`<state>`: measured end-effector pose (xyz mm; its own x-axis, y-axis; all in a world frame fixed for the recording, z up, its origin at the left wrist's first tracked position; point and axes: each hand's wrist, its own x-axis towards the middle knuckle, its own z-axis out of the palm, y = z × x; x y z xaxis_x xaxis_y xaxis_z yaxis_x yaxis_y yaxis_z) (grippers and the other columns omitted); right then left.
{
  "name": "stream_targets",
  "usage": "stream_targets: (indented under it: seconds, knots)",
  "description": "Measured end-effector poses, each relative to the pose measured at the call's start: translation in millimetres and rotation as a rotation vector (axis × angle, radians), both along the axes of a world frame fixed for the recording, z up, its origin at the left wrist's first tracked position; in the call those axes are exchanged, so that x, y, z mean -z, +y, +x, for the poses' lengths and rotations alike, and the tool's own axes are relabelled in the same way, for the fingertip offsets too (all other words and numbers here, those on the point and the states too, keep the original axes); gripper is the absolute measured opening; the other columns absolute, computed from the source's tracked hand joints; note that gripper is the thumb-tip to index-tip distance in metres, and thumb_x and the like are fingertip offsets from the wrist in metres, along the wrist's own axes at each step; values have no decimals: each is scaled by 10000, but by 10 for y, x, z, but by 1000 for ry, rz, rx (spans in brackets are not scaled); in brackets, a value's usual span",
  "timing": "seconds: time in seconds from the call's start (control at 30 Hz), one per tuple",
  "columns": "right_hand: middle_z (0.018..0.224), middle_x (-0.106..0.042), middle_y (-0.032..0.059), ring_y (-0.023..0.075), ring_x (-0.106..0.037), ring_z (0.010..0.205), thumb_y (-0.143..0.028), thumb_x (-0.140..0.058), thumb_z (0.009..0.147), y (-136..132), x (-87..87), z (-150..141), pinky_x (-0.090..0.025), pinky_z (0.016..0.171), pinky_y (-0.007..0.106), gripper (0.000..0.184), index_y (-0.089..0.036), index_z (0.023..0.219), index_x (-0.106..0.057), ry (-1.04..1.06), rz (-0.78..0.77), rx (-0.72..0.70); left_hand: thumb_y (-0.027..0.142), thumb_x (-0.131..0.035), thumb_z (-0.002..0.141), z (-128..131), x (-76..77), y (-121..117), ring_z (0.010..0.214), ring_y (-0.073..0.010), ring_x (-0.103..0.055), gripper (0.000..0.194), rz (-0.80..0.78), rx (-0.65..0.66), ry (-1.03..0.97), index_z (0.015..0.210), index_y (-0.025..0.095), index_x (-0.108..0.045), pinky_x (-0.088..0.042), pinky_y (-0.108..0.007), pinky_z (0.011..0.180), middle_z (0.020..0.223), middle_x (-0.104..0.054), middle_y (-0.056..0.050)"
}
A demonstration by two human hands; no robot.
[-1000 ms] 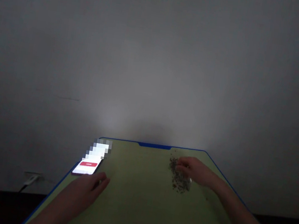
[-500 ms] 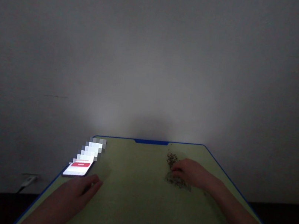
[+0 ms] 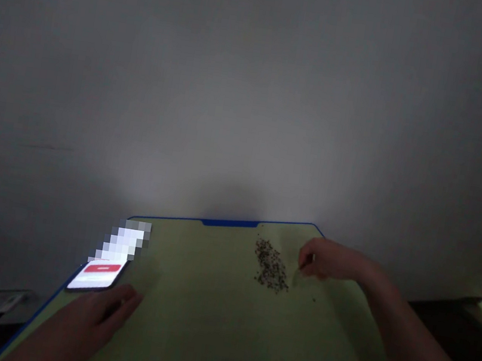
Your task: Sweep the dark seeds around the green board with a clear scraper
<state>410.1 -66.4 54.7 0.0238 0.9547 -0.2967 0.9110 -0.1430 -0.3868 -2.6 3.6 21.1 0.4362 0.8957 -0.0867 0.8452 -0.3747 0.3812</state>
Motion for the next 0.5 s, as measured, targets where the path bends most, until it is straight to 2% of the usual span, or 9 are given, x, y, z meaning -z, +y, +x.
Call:
stream_targets:
  seconds: [0.1, 0.23, 0.33, 0.5]
  knots:
    - [501, -598, 11, 131, -534, 450, -145, -618, 593, -51, 37, 68, -373, 431, 220, 77, -156, 638, -679, -18, -133, 32, 565, -280, 821, -13, -16, 2, 722, -187, -575, 472, -84, 30, 34, 743, 222, -596, -418, -270, 670, 742, -648, -17]
    - [399, -514, -25, 118, -485, 389, -91, -631, 529, -45, 116, 31, -363, 417, 229, 74, -156, 543, -664, -74, -263, 26, 577, -266, 826, -25, -44, -4, 732, -189, -577, 487, -104, 27, 38, 752, 224, -593, -416, -270, 675, 748, -648, -16]
    - [387, -493, -35, 111, -454, 382, -107, -684, 495, -14, 148, -42, -342, 416, 232, 60, -158, 522, -669, -118, -277, -22, 586, -263, 824, -42, -34, 16, 719, -192, -579, 497, -116, 28, 53, 769, 226, -601, -420, -269, 658, 736, -651, -17]
    - [544, -625, 5, 142, -531, 486, -139, -712, 507, 17, 130, -187, -344, 454, 233, 152, -170, 655, -725, -152, -189, -92, 573, -267, 845, -91, 28, 71, 732, -175, -585, 482, -131, 48, 37, 801, 238, -609, -430, -246, 674, 765, -660, 0]
